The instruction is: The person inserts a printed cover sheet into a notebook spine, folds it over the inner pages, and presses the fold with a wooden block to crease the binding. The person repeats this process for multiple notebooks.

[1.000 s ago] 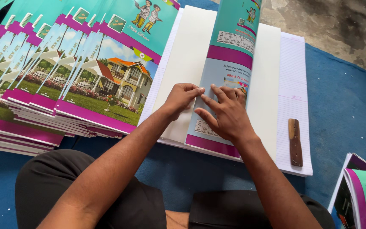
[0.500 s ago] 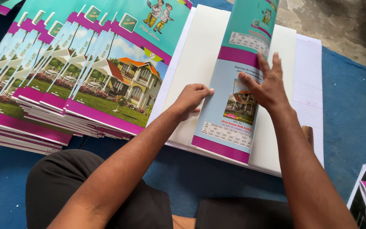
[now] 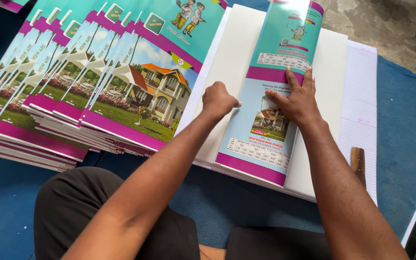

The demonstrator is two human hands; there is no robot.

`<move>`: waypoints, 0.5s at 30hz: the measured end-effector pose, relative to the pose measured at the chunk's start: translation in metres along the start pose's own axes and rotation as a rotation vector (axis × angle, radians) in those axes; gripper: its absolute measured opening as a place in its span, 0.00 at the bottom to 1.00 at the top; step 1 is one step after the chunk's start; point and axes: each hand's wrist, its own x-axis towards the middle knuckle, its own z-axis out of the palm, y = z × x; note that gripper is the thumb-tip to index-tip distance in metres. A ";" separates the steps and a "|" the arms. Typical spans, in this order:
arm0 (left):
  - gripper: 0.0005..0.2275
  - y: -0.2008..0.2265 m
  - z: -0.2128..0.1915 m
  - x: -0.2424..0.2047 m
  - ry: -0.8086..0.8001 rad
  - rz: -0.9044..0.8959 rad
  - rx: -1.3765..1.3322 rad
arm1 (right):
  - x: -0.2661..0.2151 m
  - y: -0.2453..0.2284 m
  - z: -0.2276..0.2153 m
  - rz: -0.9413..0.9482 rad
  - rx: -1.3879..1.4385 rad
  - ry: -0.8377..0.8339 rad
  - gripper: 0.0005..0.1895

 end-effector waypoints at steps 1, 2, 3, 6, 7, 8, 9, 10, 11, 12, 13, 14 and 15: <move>0.22 0.002 -0.001 -0.001 -0.008 -0.011 -0.006 | 0.001 -0.002 0.001 0.021 -0.018 -0.010 0.53; 0.21 0.004 -0.001 -0.003 -0.018 -0.021 -0.011 | 0.001 -0.003 0.003 0.043 -0.035 -0.019 0.53; 0.20 0.006 -0.001 -0.004 -0.028 -0.032 -0.016 | 0.002 -0.004 0.004 0.065 -0.053 -0.027 0.53; 0.15 0.011 0.000 -0.012 -0.018 -0.030 -0.011 | 0.002 -0.006 0.008 0.042 -0.099 -0.008 0.54; 0.14 0.012 0.000 -0.013 0.000 -0.029 0.005 | 0.002 -0.007 0.010 0.046 -0.113 -0.009 0.54; 0.14 0.014 0.001 -0.014 0.019 -0.028 0.020 | 0.003 -0.008 0.011 0.050 -0.127 -0.010 0.54; 0.14 0.014 0.001 -0.014 0.037 -0.027 0.036 | 0.004 -0.009 0.012 0.054 -0.142 -0.011 0.54; 0.13 0.013 0.002 -0.015 0.041 -0.014 0.030 | 0.004 -0.010 0.013 0.061 -0.157 -0.016 0.54; 0.13 0.012 0.002 -0.015 0.046 -0.001 0.025 | 0.005 -0.010 0.014 0.068 -0.172 -0.020 0.54; 0.12 0.011 0.003 -0.016 0.049 0.013 0.019 | 0.006 -0.011 0.015 0.076 -0.188 -0.025 0.54; 0.12 0.010 0.004 -0.016 0.059 0.024 0.020 | 0.006 -0.011 0.016 0.069 -0.203 -0.023 0.54; 0.11 0.009 0.005 -0.016 0.067 0.034 0.019 | 0.007 -0.010 0.017 0.063 -0.219 -0.022 0.54; 0.11 0.008 0.006 -0.016 0.075 0.045 0.019 | 0.007 -0.010 0.017 0.056 -0.235 -0.021 0.54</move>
